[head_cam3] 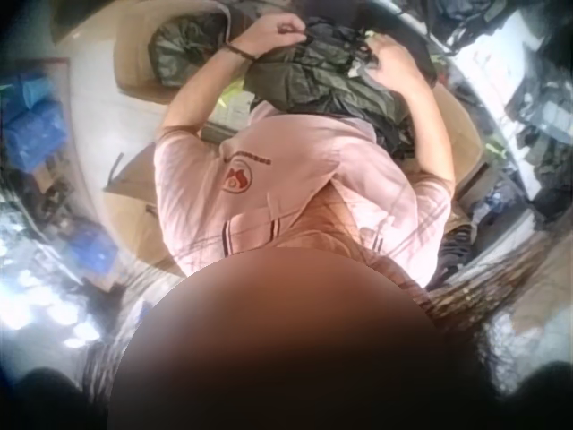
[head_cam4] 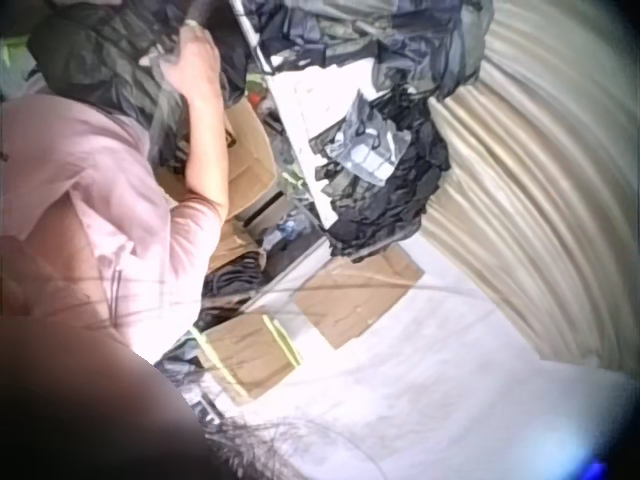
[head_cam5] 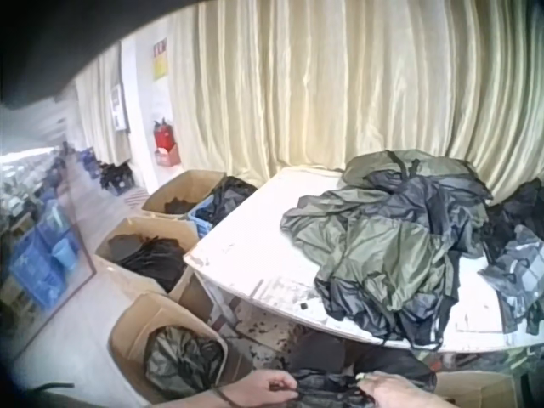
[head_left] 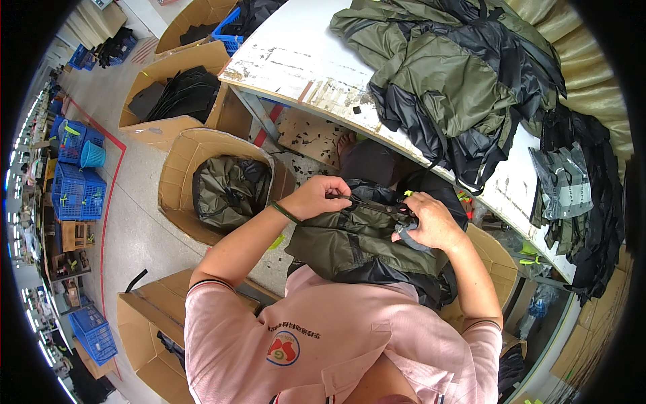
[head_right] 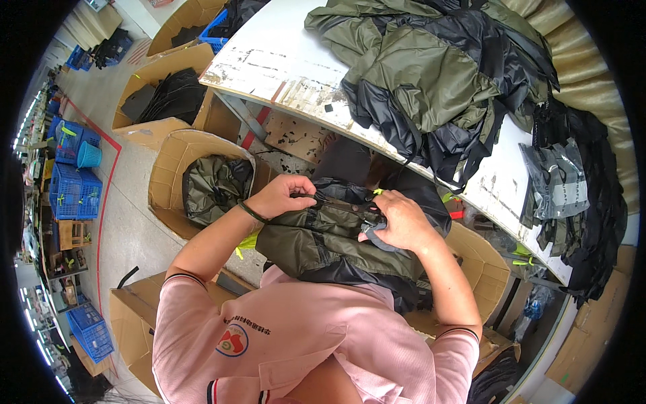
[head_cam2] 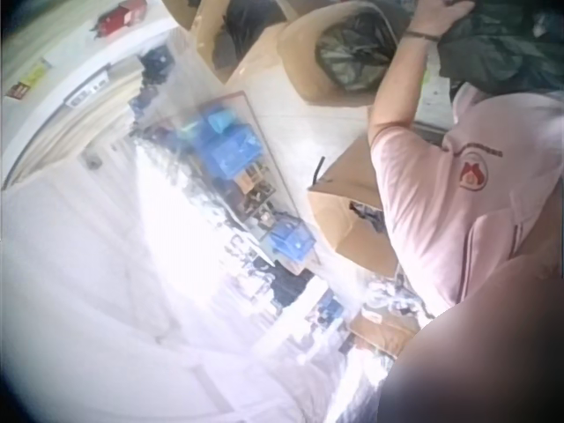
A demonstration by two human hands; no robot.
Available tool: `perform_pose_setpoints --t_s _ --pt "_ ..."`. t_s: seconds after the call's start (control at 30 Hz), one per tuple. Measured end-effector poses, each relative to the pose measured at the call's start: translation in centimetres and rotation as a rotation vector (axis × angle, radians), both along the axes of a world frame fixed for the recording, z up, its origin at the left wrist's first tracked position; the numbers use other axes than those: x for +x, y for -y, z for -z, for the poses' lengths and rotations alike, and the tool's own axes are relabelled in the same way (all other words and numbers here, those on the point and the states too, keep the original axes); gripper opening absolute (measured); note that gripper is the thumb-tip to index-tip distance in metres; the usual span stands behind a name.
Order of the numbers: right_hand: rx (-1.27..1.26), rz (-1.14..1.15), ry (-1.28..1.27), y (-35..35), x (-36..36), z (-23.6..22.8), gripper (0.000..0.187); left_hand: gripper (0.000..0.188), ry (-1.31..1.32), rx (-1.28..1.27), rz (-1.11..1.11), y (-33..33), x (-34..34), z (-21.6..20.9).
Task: Trim excess fabric or thread from outdoor gear bags using scissors.
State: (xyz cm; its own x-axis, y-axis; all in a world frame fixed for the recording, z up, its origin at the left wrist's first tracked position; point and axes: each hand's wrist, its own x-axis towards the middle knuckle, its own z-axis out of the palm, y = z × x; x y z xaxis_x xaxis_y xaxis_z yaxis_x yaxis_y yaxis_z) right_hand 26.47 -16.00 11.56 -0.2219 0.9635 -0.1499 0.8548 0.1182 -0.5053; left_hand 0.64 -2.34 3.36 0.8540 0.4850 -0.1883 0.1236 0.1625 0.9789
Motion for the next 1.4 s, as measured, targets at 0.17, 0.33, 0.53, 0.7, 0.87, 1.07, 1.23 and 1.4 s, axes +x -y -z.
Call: perform_pose_setpoints --t_s 0.17,0.33,0.53,0.7,0.87,1.07,1.23,1.4 --pt "0.135 -0.024 -0.005 -0.1 -0.3 0.7 0.06 0.013 0.029 -0.043 -0.001 0.2 0.0 -0.1" --pt "0.106 -0.032 0.084 -0.1 0.1 0.5 0.062 0.012 0.011 -0.071 0.019 0.0 -0.1 -0.8" --pt "0.099 -0.027 0.13 0.0 0.1 0.4 0.062 0.012 -0.004 -0.067 0.003 0.1 -0.1 -0.7" --pt "0.182 -0.013 0.054 0.3 0.1 0.8 0.061 0.012 0.0 -0.047 0.002 0.0 0.0 -0.6" --pt "0.155 0.012 0.048 0.2 -0.3 0.4 0.06 0.011 -0.003 -0.033 0.007 0.1 0.3 -0.8" --pt "0.138 0.011 0.125 0.0 -0.5 0.5 0.056 0.013 0.038 -0.064 0.002 0.2 0.5 -1.0" --pt "0.14 -0.005 0.158 0.0 -0.1 0.5 0.051 0.012 0.0 -0.031 0.051 0.1 0.4 -1.4" --pt "0.124 -0.007 0.175 0.2 0.5 0.3 0.049 0.012 -0.008 -0.042 0.065 0.2 0.5 -1.9"
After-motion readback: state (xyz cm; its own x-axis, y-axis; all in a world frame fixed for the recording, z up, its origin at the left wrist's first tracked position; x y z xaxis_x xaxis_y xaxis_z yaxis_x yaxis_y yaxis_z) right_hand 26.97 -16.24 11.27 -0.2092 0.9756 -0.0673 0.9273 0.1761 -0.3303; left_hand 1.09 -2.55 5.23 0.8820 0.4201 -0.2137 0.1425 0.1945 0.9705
